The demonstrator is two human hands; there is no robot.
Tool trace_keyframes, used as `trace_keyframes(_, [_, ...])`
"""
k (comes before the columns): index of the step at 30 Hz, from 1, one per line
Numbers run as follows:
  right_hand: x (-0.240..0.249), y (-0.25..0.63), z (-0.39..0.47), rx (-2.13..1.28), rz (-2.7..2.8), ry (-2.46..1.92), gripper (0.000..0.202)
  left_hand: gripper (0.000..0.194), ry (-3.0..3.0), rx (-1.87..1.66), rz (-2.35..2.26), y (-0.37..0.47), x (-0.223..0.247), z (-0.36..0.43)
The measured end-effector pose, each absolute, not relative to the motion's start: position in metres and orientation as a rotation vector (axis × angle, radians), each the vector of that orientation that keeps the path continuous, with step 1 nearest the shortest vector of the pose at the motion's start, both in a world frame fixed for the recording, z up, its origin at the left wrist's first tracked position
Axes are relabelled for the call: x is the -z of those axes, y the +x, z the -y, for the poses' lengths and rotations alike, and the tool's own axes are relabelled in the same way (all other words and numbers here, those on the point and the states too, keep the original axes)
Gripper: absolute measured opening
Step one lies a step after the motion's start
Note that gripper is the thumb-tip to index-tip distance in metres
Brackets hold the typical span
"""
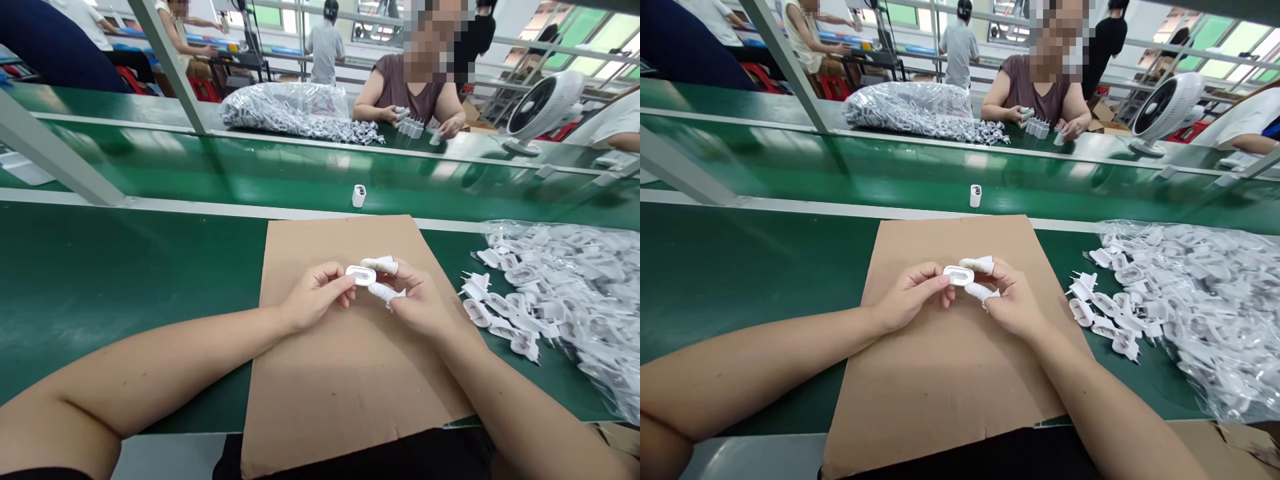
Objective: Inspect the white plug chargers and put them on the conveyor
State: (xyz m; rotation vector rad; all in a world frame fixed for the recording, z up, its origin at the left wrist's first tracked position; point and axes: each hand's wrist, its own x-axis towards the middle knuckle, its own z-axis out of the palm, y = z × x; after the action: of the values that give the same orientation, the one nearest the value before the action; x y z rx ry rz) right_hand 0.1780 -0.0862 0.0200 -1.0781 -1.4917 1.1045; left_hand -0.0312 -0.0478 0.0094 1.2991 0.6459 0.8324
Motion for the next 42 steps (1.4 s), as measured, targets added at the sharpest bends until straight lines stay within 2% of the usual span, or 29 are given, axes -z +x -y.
trace_keyframes(5, [-0.017,0.175,0.086,-1.211,1.443,-1.110,0.050,0.037,1.263,-0.789,-0.627,-0.032,-0.011,0.043])
trace_keyframes(9, [-0.013,0.172,0.081,-1.211,1.454,-1.097,0.027,0.040,1.297,-0.706,-0.671,-0.030,-0.013,0.045])
trace_keyframes(14, [-0.014,0.179,0.074,-1.119,1.413,-1.303,0.031,0.046,1.360,-0.804,-1.114,-0.022,-0.018,0.025])
trace_keyframes(19, [-0.011,0.185,0.066,-1.251,1.228,-1.223,0.027,0.026,1.657,-1.028,-1.469,-0.006,-0.034,-0.053])
trace_keyframes(24, [-0.007,0.185,0.059,-1.388,1.016,-1.046,0.026,0.052,1.815,-1.051,-1.688,0.009,-0.040,-0.122])
trace_keyframes(29, [-0.008,0.189,0.055,-1.378,0.982,-1.055,0.035,0.032,1.861,-0.919,-1.721,0.013,-0.028,-0.147])
trace_keyframes(33, [-0.010,0.193,0.054,-1.333,0.935,-1.056,0.039,0.030,1.943,-0.865,-1.608,0.007,-0.027,-0.127])
trace_keyframes(37, [-0.013,0.195,0.055,-1.276,0.965,-1.082,0.040,0.024,2.041,-0.760,-1.324,-0.010,-0.028,-0.051])
trace_keyframes(42, [-0.023,0.193,0.066,-1.010,1.310,-1.222,0.021,0.026,2.281,-0.543,-0.910,-0.031,-0.028,0.042])
